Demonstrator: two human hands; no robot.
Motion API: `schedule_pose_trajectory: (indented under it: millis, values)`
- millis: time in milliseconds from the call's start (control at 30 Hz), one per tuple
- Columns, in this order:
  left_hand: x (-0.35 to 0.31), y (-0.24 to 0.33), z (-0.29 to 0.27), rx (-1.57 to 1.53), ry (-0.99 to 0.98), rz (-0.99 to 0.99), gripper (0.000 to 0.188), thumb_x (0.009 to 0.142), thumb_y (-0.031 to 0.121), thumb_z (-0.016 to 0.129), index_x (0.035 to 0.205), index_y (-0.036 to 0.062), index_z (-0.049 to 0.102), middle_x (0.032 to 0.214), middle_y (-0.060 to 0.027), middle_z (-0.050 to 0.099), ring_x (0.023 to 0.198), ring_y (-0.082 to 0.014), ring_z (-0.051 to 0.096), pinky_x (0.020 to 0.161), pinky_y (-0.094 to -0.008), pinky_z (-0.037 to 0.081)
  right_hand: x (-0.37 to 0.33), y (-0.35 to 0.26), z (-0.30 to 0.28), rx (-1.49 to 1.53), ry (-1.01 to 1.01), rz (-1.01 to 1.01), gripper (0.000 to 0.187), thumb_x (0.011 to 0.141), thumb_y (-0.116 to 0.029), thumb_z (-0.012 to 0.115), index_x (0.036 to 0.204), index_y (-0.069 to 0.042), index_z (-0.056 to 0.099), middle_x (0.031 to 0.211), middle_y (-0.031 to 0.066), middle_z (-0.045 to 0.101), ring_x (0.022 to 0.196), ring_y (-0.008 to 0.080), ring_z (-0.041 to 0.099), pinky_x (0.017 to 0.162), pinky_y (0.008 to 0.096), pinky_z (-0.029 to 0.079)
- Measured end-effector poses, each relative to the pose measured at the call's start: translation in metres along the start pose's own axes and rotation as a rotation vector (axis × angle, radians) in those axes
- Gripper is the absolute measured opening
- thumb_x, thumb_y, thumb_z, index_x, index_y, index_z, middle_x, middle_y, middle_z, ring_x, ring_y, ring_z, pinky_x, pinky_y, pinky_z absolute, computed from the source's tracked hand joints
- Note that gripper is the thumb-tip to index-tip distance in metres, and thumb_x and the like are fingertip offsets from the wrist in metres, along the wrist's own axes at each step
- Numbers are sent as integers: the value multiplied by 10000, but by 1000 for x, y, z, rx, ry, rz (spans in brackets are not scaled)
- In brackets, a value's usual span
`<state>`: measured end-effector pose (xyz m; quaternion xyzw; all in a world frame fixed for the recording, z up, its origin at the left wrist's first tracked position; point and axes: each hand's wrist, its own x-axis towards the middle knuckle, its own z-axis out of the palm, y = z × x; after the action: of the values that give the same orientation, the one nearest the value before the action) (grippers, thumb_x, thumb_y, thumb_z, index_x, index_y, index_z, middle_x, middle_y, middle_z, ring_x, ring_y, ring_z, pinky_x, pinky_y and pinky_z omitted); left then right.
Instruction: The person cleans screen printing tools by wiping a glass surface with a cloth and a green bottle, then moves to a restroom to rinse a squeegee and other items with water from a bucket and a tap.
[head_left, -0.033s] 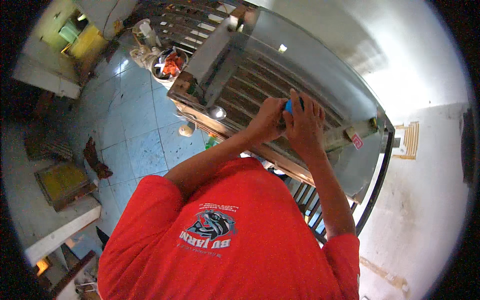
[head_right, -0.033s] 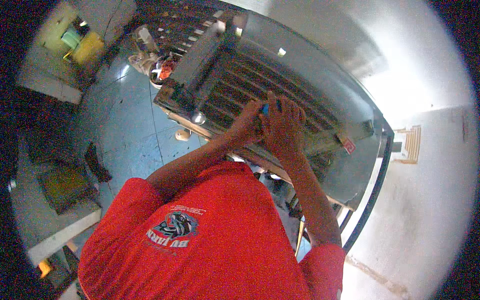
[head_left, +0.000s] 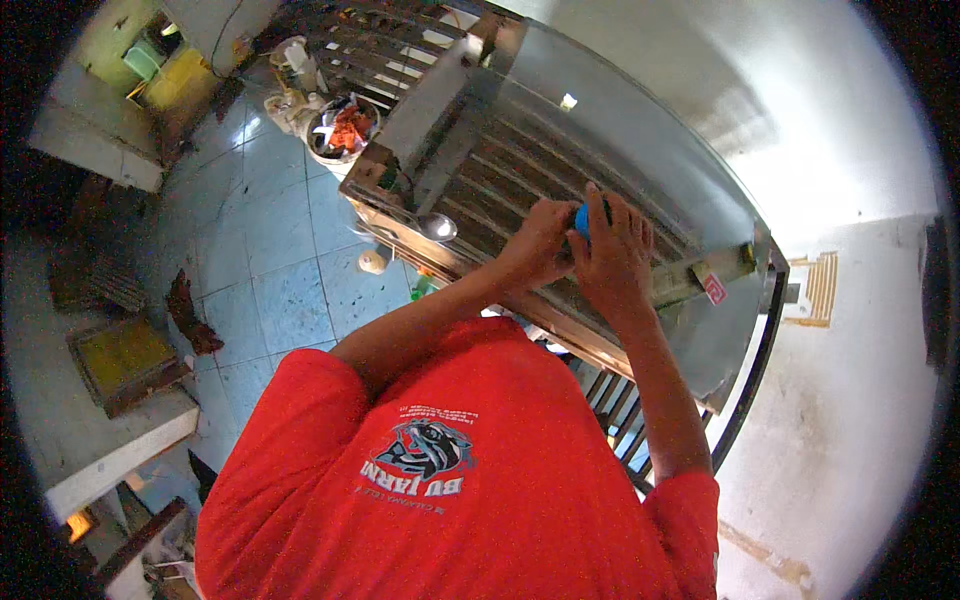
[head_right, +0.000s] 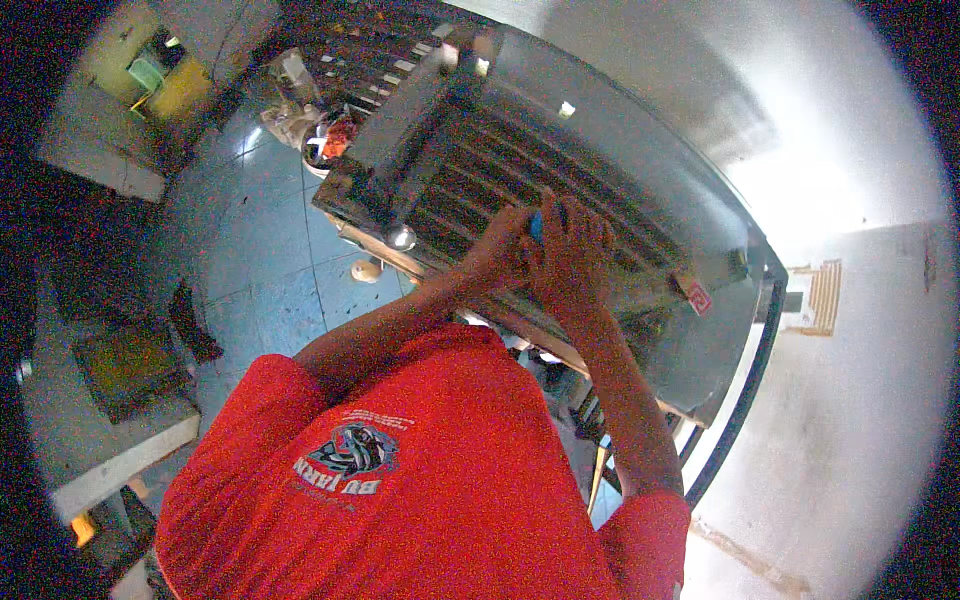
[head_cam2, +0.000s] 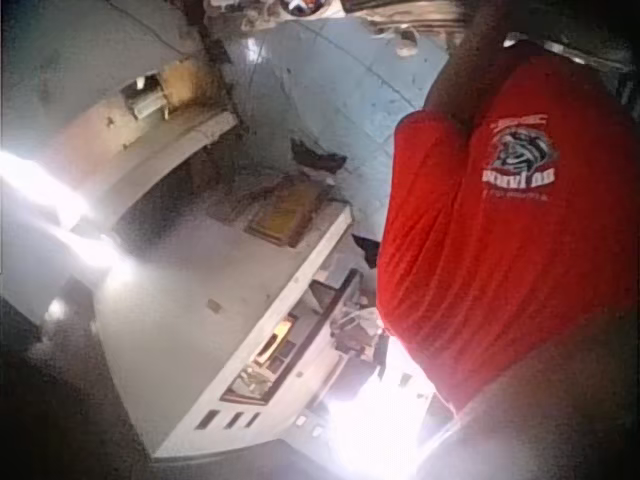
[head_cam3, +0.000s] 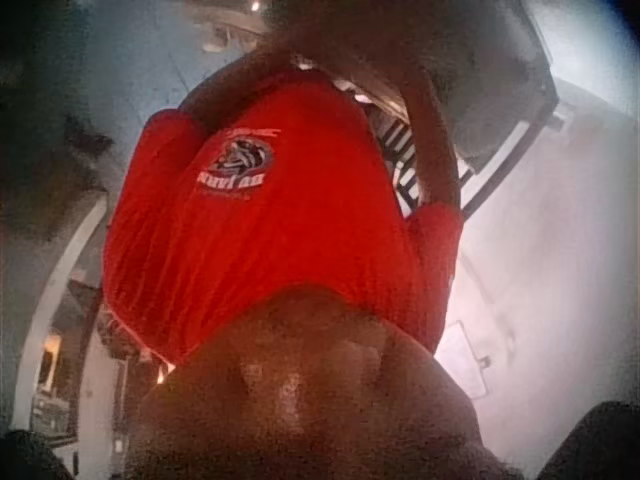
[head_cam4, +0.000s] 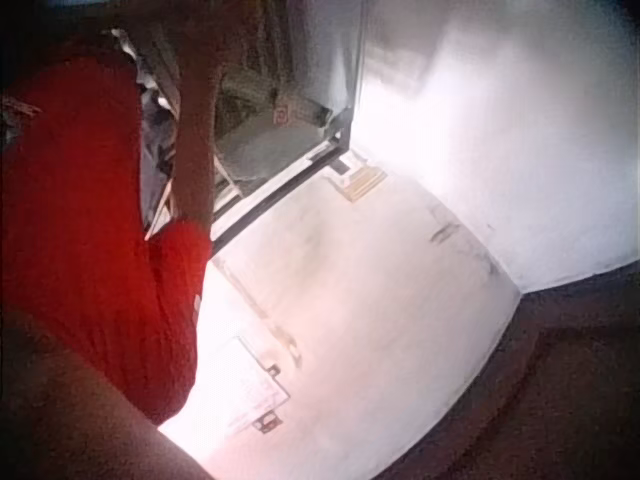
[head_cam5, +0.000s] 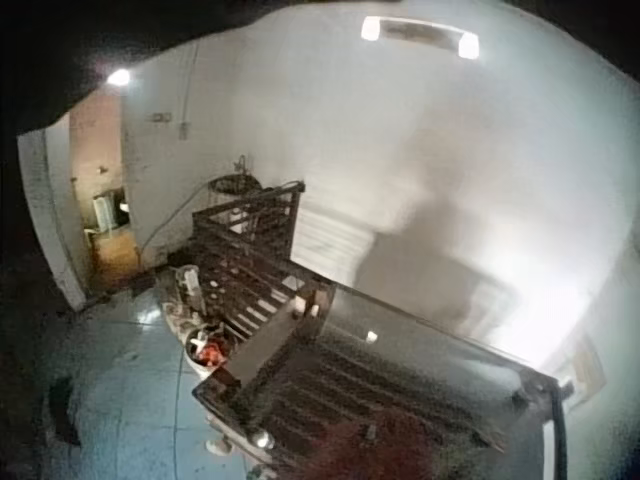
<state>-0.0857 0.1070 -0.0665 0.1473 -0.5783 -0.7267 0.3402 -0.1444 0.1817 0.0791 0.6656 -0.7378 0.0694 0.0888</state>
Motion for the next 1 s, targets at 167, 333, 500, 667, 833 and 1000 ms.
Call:
schedule_pose_trajectory:
  millis: [167, 333, 500, 667, 833, 1000]
  values:
    - [-24, 65, 1, 648, 158, 338, 559, 613, 131, 723, 1087, 41, 440, 1037, -194, 502, 954, -393, 471, 799, -445, 399, 5, 9, -22, 545, 137, 180, 452, 896, -348, 417, 1236, -49, 420, 1138, 143, 502, 1035, 247, 478, 908, 396, 334]
    - [-77, 127, -16, 550, 205, 178, 598, 652, 180, 743, 1141, 37, 430, 1029, -172, 519, 971, -355, 495, 828, -417, 411, 14, 46, 5, 1301, 304, 800, 361, 902, -333, 410, 1092, -45, 516, 938, 73, 615, 842, 163, 562, 763, 304, 430]
    - [-148, 150, -52, 646, 154, -43, 472, 702, 208, 717, 1107, 90, 505, 1034, -100, 579, 980, -240, 540, 882, -372, 406, 19, -50, 40, 826, -252, 231, 321, 803, -251, 576, 1038, -36, 532, 899, 165, 635, 784, 295, 621, 718, 384, 481]
    - [-179, 154, -65, 438, 462, -125, 607, 686, 59, 723, 1212, 36, 421, 1198, -123, 499, 1111, -251, 474, 957, -387, 372, 33, -93, 69, 687, -311, 121, 341, 773, -298, 556, 941, -7, 499, 785, 242, 592, 761, 412, 577, 686, 495, 450]
    - [-178, 152, -78, 515, 600, -141, 574, 686, 66, 730, 1173, 1, 434, 1190, -128, 504, 1081, -246, 492, 959, -390, 357, 31, -96, 106, 793, -40, 55, 231, 741, -187, 536, 819, 25, 493, 723, 248, 565, 705, 427, 561, 633, 501, 438]
    - [-175, 151, -87, 705, 511, -148, 670, 701, 128, 727, 1254, 19, 364, 1209, -134, 479, 1078, -241, 500, 908, -364, 421, 38, -96, 89, 829, -196, 137, 249, 719, -189, 561, 829, 28, 506, 724, 250, 568, 704, 428, 563, 644, 501, 438]
